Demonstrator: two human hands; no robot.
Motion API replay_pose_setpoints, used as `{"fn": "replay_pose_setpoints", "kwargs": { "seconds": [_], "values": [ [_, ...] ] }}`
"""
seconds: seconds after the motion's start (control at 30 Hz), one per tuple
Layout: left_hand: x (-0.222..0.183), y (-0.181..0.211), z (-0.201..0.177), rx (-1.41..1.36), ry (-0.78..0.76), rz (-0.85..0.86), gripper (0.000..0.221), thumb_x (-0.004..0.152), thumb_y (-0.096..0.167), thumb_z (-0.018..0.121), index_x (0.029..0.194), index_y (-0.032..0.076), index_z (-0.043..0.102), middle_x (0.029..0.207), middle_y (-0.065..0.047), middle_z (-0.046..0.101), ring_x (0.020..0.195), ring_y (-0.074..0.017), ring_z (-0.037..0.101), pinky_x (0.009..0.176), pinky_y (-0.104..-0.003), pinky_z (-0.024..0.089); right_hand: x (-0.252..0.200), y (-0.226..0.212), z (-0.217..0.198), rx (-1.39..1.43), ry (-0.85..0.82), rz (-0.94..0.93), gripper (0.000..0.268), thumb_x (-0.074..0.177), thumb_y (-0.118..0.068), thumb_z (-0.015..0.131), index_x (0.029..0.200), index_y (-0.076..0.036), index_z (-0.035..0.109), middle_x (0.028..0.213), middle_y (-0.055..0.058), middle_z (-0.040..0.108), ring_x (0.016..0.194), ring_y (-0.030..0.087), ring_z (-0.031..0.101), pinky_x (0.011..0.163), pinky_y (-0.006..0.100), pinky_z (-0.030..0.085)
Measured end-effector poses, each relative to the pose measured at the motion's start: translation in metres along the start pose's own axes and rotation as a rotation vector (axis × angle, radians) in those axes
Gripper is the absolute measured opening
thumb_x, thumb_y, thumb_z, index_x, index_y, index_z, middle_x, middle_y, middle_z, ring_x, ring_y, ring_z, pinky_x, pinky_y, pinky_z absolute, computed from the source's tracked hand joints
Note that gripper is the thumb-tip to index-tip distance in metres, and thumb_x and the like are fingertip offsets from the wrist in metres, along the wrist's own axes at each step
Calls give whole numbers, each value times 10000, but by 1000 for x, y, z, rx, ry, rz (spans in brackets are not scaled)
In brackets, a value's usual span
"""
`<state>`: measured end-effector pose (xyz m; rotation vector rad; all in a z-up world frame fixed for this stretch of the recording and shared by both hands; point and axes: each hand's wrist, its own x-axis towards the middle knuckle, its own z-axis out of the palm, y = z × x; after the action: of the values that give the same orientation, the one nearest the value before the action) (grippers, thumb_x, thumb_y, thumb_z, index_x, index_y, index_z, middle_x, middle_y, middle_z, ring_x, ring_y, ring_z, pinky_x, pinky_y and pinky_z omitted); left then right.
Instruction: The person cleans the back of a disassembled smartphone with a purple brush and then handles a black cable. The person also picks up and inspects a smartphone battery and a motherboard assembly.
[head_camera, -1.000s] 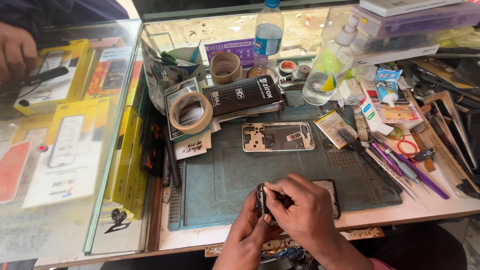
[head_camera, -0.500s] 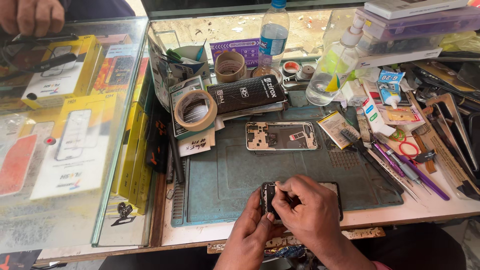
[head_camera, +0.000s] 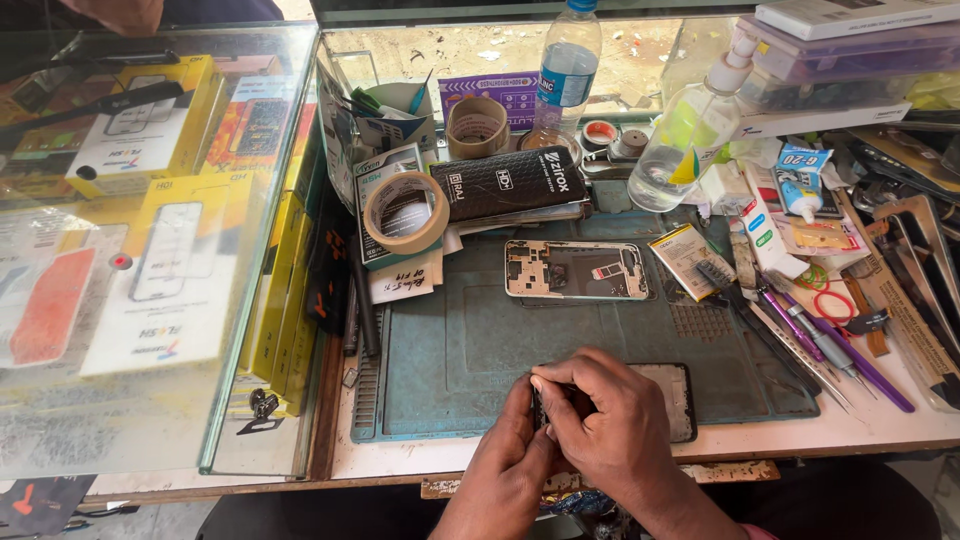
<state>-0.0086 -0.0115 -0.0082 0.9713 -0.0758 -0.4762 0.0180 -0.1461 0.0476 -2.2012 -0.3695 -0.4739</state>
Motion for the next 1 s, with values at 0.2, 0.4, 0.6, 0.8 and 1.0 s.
{"fn": "replay_pose_setpoints", "kwargs": {
  "seconds": [0.2,0.4,0.6,0.8,1.0],
  "values": [
    [0,5,5,-66,-1,30,577,1016,5,392,1568,66,240,1412,-176,538,1300,-248,590,1118,-427,526,-3,7,-14,60,29,81,98,839,-83,789,930,-49,775,768,53,743,584,134,659,510,287,480],
    [2,17,3,-238,217,-177,625,951,34,429,1537,187,276,1356,-144,588,1248,-278,632,1087,-496,541,-11,29,-48,2,184,6,94,892,-74,752,985,-57,756,875,46,735,722,131,666,601,252,490],
    [3,22,-1,-343,262,-209,691,933,19,406,1591,173,258,1393,-195,581,1232,-310,652,1039,-490,579,-23,50,-60,-198,240,18,119,879,-44,758,995,-26,741,1132,103,686,1068,179,674,922,314,527],
    [-4,20,3,-384,220,-253,772,866,-13,399,1610,168,299,1444,-177,559,1228,-314,681,942,-482,591,-39,56,-66,190,260,214,137,875,7,731,1011,-4,740,1185,90,668,1057,139,690,820,261,616],
    [-5,14,5,-427,151,-230,574,983,198,529,1534,75,429,1391,-180,635,1187,-292,697,895,-478,669,-43,47,-77,136,295,220,136,894,26,728,1028,5,732,1179,111,685,1045,135,698,765,242,607]
  ]
}}
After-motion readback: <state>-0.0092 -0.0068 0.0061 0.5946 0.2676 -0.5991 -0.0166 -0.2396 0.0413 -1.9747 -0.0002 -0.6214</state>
